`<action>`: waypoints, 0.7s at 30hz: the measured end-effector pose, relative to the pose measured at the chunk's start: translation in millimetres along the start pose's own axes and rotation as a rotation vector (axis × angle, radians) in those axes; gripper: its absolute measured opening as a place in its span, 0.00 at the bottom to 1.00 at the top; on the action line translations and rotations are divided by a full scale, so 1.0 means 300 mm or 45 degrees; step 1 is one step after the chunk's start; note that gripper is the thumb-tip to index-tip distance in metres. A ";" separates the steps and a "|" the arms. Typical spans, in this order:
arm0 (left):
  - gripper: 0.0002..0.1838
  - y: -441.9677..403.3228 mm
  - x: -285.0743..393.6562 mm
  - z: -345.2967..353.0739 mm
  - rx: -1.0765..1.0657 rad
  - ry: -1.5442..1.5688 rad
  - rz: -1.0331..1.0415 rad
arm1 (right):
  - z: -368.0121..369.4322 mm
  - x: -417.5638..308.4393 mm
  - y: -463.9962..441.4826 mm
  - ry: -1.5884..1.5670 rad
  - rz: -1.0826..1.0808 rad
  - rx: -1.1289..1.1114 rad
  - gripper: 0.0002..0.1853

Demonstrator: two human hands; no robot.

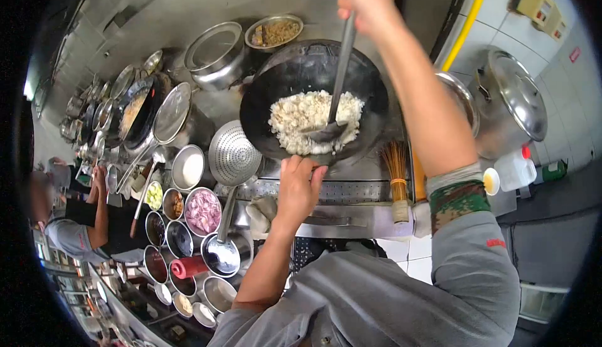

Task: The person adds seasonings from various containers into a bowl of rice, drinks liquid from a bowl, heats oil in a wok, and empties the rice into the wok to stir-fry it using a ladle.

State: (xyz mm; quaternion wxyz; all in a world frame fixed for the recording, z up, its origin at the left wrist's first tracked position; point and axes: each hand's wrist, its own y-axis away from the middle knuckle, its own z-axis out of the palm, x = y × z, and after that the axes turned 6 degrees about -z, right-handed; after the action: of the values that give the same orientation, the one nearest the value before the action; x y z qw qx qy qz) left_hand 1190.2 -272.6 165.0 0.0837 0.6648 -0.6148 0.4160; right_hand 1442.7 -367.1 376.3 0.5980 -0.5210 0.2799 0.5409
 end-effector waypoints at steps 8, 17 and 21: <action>0.10 0.250 -0.021 -0.119 -0.017 0.049 0.112 | -0.012 -0.061 0.198 -0.075 -0.271 -0.056 0.17; 0.07 0.248 -0.160 0.019 0.033 0.057 0.057 | 0.065 0.056 0.296 0.055 -0.493 -0.220 0.19; 0.08 0.131 -0.082 -0.049 0.069 0.112 0.067 | 0.010 -0.027 0.279 -0.104 -0.324 -0.223 0.22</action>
State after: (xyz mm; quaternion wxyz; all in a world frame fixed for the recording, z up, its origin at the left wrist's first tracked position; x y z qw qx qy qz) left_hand 1151.3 -254.0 142.5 0.0816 0.6317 -0.6162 0.4633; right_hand 1361.4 -378.0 357.7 0.6249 -0.5800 0.1386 0.5038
